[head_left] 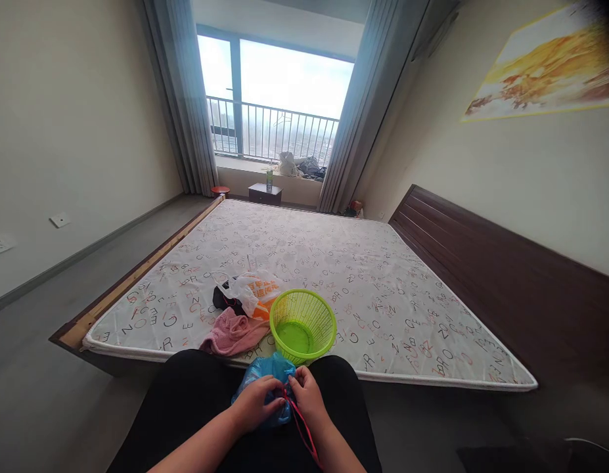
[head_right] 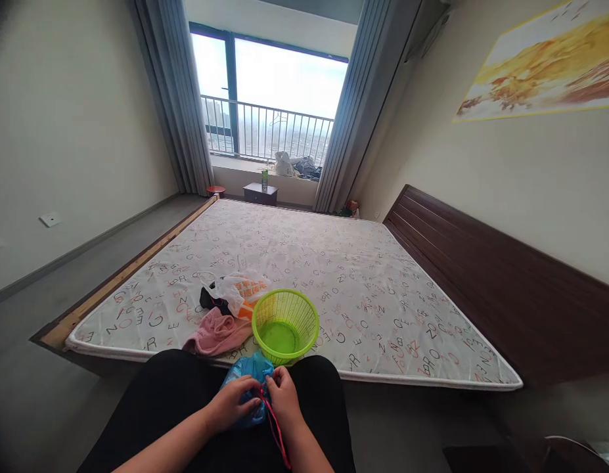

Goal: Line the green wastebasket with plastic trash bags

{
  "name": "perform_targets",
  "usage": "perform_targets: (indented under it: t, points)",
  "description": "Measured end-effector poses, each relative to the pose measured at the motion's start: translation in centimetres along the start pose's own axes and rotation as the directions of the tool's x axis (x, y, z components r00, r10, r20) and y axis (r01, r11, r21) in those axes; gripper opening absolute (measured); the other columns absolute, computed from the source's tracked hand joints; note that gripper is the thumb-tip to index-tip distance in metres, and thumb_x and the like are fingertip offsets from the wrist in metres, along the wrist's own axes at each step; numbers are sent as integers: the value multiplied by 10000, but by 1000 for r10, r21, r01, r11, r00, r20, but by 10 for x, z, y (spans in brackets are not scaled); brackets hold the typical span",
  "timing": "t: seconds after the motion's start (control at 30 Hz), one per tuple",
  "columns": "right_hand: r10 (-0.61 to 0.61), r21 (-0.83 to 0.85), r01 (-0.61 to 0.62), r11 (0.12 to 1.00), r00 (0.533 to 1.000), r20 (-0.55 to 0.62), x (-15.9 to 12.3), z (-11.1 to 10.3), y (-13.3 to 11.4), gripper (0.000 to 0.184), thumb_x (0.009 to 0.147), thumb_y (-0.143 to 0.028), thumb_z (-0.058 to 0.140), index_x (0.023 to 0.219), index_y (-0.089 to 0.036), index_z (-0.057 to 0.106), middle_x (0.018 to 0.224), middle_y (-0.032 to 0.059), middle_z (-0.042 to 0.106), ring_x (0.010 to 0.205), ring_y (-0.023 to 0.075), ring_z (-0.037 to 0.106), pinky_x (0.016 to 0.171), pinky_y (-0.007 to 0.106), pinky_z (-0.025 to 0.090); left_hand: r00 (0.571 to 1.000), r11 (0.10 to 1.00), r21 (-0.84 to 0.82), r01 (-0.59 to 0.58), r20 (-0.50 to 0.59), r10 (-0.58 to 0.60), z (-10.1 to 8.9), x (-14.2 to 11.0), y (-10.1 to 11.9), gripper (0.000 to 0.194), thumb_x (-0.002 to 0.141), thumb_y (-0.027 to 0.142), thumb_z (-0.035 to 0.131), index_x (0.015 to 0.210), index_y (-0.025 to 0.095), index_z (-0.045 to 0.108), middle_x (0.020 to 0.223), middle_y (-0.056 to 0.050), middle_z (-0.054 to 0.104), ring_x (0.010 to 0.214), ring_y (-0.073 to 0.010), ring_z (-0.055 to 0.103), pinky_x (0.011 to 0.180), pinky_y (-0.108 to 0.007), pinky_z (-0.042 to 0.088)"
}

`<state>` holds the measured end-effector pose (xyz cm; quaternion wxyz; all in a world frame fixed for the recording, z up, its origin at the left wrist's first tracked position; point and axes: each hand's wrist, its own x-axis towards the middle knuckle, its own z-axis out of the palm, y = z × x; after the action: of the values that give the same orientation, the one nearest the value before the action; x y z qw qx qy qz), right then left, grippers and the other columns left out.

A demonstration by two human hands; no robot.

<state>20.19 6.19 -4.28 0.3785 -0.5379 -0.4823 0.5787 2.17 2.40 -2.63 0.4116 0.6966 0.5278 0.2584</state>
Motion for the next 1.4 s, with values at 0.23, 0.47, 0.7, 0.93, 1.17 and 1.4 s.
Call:
perform_targets:
  t: [0.23,0.47,0.7,0.93,1.17,1.4]
  points:
    - [-17,-10,17,1000,1000,10,-1,0,3,391,728,-558,729,738,-216,540,688,-14,570,686,172,563,685,295,467,1000,999,38,7,11,-8,3,2,-5,203,890,315,626,1021,226,752,1013,-73,721,949,-218,669,865,-303,486]
    - [6,-32,-4,999,999,35,-4,2,-5,366,735,-532,732,726,-217,544,666,-9,567,682,179,563,675,296,461,1000,999,41,23,-2,-23,9,6,-14,192,858,260,625,992,217,755,1002,-71,724,925,-215,663,829,-291,482]
    - [12,0,-12,1000,999,48,-4,2,-4,377,734,-531,741,733,-215,536,678,-12,581,687,172,569,679,284,461,998,995,81,50,43,-53,9,5,-14,213,836,271,651,1021,214,740,1019,-51,722,928,-190,650,837,-263,465]
    - [9,3,-9,1000,999,33,0,1,6,348,719,-493,741,730,-223,521,676,-12,577,688,181,565,673,291,454,996,995,87,50,67,-56,12,7,-23,199,813,251,660,993,194,723,1003,-46,714,916,-177,639,820,-249,454]
    - [18,-25,-17,1000,999,39,-1,3,6,332,738,-480,720,725,-223,511,663,-22,547,678,167,535,666,279,431,995,994,88,72,66,-78,14,8,-24,177,828,247,624,964,192,723,996,-43,712,923,-176,633,820,-246,443]
    - [-15,-82,17,996,999,34,2,3,14,262,750,-441,636,733,-216,504,677,-31,491,670,155,477,663,283,398,992,987,117,114,47,-120,19,11,-36,190,834,257,588,942,169,718,974,-53,717,901,-189,632,782,-256,424]
